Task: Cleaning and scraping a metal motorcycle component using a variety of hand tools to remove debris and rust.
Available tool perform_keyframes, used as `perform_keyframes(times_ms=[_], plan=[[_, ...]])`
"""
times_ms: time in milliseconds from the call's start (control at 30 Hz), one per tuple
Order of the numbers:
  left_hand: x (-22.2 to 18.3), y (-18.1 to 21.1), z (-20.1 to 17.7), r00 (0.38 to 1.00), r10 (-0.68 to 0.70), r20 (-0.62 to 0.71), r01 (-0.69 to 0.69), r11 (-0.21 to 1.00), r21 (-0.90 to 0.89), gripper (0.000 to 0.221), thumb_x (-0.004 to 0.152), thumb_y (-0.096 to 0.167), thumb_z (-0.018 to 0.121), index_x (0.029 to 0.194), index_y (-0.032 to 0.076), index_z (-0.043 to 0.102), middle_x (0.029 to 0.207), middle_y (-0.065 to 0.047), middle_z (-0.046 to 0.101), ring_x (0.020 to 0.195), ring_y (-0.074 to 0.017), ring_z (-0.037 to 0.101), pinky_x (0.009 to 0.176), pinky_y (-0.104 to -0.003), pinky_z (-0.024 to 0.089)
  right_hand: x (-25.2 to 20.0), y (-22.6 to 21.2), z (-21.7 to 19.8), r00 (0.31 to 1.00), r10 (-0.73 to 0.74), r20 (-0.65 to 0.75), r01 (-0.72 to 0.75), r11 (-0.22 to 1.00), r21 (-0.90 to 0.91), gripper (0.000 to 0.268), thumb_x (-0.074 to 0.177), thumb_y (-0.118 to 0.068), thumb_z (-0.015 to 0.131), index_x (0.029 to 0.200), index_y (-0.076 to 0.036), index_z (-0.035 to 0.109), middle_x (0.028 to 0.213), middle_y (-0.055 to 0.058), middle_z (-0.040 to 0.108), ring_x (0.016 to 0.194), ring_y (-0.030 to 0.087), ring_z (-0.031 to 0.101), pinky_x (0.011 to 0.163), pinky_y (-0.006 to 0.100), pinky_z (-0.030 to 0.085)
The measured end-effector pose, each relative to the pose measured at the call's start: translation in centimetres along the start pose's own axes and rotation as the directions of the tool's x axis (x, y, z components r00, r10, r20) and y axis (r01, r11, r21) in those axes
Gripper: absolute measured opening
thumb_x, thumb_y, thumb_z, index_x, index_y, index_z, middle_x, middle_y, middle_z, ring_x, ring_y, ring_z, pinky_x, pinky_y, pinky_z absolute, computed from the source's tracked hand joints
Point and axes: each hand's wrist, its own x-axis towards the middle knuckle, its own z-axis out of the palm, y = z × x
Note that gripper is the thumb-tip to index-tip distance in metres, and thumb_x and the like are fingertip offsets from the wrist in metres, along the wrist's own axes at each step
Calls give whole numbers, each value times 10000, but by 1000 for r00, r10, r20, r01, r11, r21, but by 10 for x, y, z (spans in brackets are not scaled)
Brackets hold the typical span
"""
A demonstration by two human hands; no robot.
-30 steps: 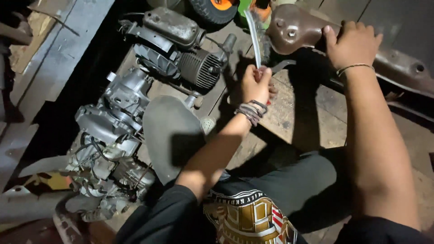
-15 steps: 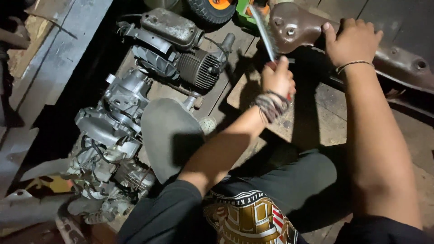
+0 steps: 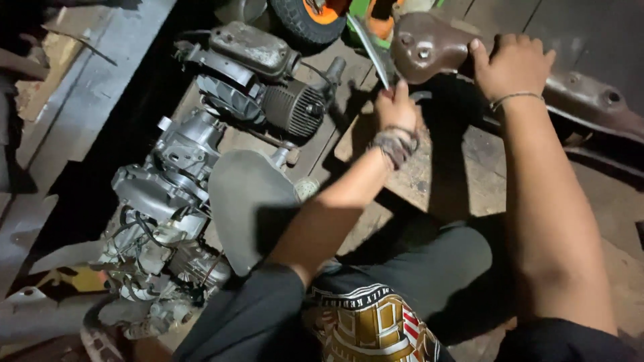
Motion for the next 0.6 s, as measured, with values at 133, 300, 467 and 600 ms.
perform_keyframes(times_ms=[133, 300, 467, 600], plan=[[-15, -38, -10, 998, 25, 64, -26, 999, 24, 195, 996, 316, 535, 902, 190, 419, 534, 33, 350, 344, -100, 334, 267, -301, 278, 2, 1, 3, 1000, -5, -28, 5, 1000, 11, 729, 1209, -609, 359, 1202, 19, 728, 1176, 299, 709, 1060, 513, 586, 880, 690, 366], [69, -40, -15, 984, 153, -92, -140, 981, 135, 326, 970, 323, 532, 727, 152, 400, 512, -19, 400, 382, -170, 397, 333, -394, 333, 1, 3, 2, 999, -26, -32, 26, 1000, -1, 725, 1212, -600, 366, 1178, 27, 728, 1163, 310, 708, 1042, 527, 587, 854, 687, 378], [24, 17, -43, 982, -87, -167, 90, 996, 8, 189, 1047, 298, 491, 975, 124, 479, 542, -23, 358, 309, -172, 346, 243, -350, 283, -5, -7, -15, 999, 19, 47, -20, 1000, 20, 755, 1192, -615, 349, 1189, 55, 697, 1191, 313, 687, 1070, 525, 580, 872, 696, 395], [-16, -18, -35, 996, 89, 12, -90, 982, 164, 303, 1007, 322, 518, 772, 156, 424, 504, 30, 409, 354, -123, 403, 310, -314, 308, 0, 0, -6, 999, 7, 42, -7, 1000, -1, 719, 1210, -594, 372, 1154, 38, 710, 1165, 297, 697, 1061, 501, 584, 887, 684, 388]])
